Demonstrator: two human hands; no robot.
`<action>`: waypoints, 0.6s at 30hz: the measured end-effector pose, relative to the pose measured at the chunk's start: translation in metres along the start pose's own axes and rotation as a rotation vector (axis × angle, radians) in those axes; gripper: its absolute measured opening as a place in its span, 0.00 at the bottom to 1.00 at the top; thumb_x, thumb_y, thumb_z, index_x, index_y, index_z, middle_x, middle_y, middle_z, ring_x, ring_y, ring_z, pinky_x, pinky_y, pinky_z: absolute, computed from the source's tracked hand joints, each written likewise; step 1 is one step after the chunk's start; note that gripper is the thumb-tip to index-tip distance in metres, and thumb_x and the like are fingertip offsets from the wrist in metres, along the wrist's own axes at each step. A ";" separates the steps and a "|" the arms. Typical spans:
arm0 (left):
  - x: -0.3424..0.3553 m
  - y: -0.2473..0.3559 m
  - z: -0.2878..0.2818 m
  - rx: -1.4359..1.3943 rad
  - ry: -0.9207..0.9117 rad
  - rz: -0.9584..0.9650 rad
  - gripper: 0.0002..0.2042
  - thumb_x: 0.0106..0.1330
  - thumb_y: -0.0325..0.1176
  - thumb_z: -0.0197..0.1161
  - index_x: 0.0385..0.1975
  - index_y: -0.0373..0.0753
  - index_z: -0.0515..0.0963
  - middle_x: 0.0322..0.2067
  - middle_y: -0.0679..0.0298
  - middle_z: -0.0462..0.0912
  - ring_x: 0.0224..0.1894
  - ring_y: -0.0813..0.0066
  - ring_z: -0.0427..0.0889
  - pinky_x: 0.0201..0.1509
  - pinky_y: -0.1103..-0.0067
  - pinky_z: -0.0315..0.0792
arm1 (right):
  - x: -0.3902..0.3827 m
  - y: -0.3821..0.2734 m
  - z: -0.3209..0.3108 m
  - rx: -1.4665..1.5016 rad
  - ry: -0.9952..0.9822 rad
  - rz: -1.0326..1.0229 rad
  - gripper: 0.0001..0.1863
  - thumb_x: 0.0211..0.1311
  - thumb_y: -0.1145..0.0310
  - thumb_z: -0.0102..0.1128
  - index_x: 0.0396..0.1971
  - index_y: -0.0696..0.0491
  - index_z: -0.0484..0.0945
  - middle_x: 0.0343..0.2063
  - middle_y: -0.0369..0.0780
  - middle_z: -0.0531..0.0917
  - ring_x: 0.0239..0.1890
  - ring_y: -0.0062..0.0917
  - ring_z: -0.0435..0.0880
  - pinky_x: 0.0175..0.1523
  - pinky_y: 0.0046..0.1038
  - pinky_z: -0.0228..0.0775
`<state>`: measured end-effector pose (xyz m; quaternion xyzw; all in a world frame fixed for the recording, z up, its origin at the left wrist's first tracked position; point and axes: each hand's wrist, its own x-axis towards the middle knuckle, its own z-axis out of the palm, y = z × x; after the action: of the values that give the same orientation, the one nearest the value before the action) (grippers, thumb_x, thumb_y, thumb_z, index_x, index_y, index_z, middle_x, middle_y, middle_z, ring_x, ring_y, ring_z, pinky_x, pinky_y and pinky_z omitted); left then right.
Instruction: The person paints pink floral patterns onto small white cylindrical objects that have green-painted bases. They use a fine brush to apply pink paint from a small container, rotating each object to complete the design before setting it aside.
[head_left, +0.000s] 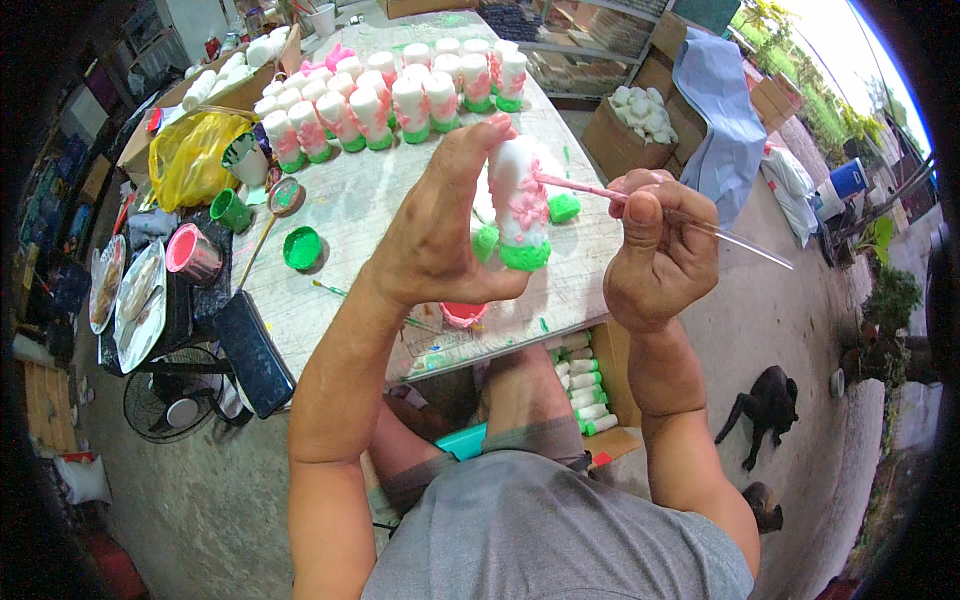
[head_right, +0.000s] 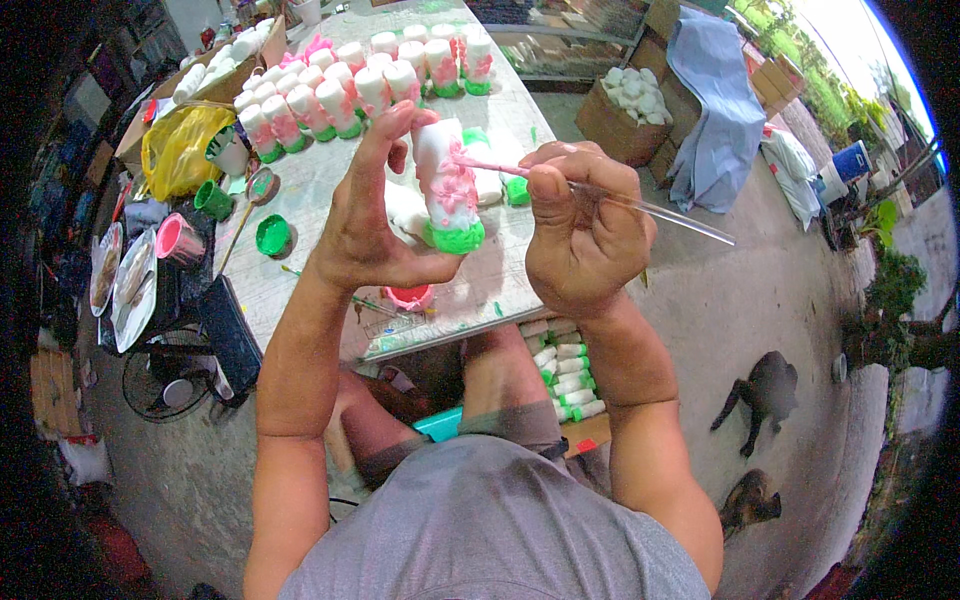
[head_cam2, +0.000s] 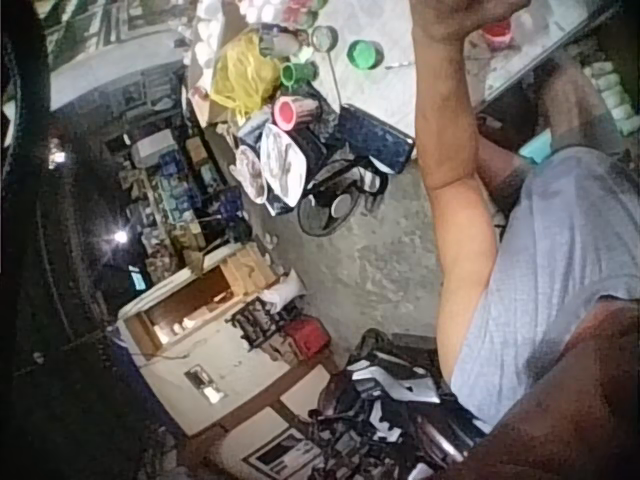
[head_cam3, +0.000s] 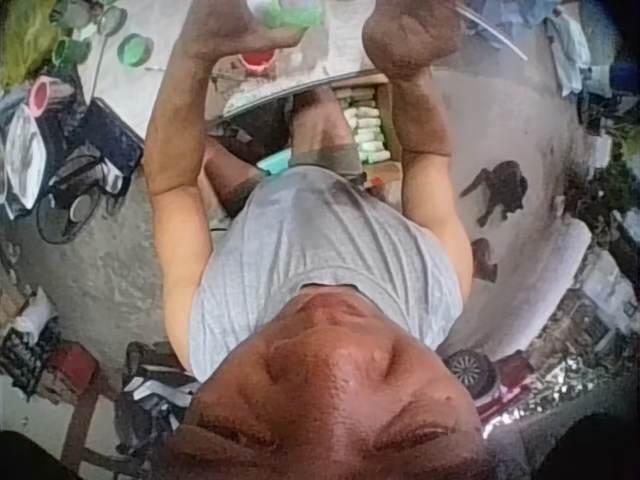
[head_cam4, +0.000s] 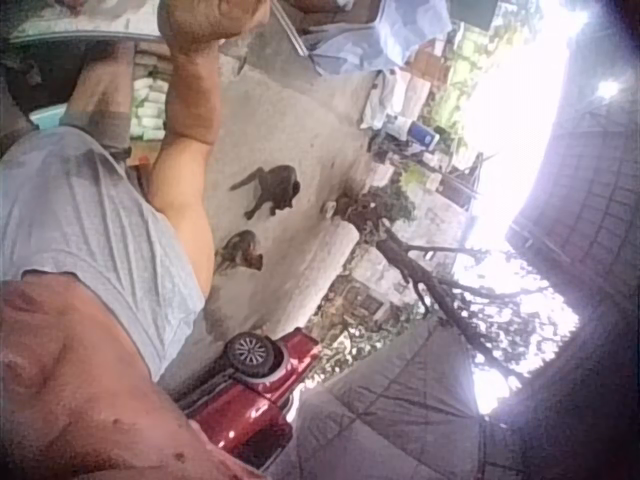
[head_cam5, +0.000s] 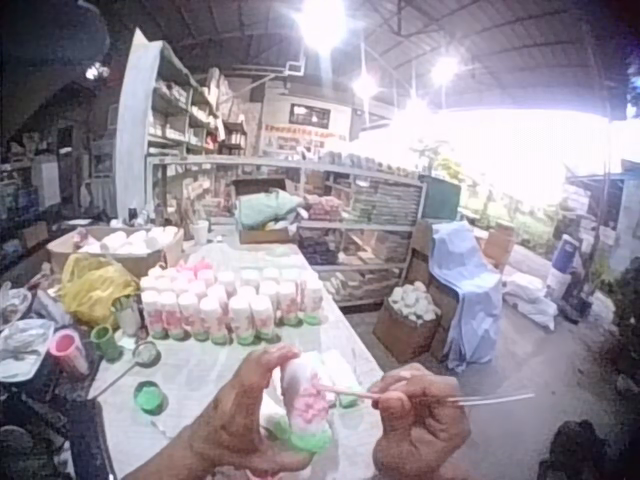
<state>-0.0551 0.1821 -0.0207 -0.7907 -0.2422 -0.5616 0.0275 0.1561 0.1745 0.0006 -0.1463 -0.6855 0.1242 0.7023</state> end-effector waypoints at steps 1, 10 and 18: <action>0.000 0.001 0.000 0.004 0.001 -0.002 0.60 0.33 0.33 0.82 0.74 0.36 0.56 0.60 0.50 0.78 0.47 0.64 0.79 0.46 0.71 0.74 | -0.001 -0.001 -0.001 0.000 0.001 0.006 0.09 0.71 0.77 0.63 0.44 0.61 0.72 0.32 0.46 0.85 0.33 0.26 0.83 0.39 0.25 0.76; 0.001 0.004 -0.001 0.031 -0.005 -0.032 0.59 0.32 0.34 0.83 0.72 0.33 0.59 0.59 0.51 0.78 0.47 0.65 0.80 0.47 0.72 0.74 | 0.000 0.003 0.000 -0.096 -0.073 -0.169 0.09 0.71 0.76 0.64 0.44 0.60 0.73 0.31 0.46 0.85 0.33 0.29 0.84 0.39 0.27 0.77; 0.000 0.006 -0.003 -0.037 -0.043 -0.062 0.54 0.38 0.35 0.81 0.70 0.27 0.59 0.61 0.42 0.73 0.63 0.43 0.75 0.69 0.61 0.70 | -0.003 0.002 -0.008 -0.156 -0.100 -0.176 0.11 0.68 0.76 0.67 0.45 0.56 0.74 0.33 0.46 0.86 0.35 0.33 0.87 0.41 0.32 0.79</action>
<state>-0.0552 0.1761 -0.0185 -0.7952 -0.2566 -0.5494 -0.0100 0.1643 0.1753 -0.0032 -0.1334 -0.7375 0.0157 0.6618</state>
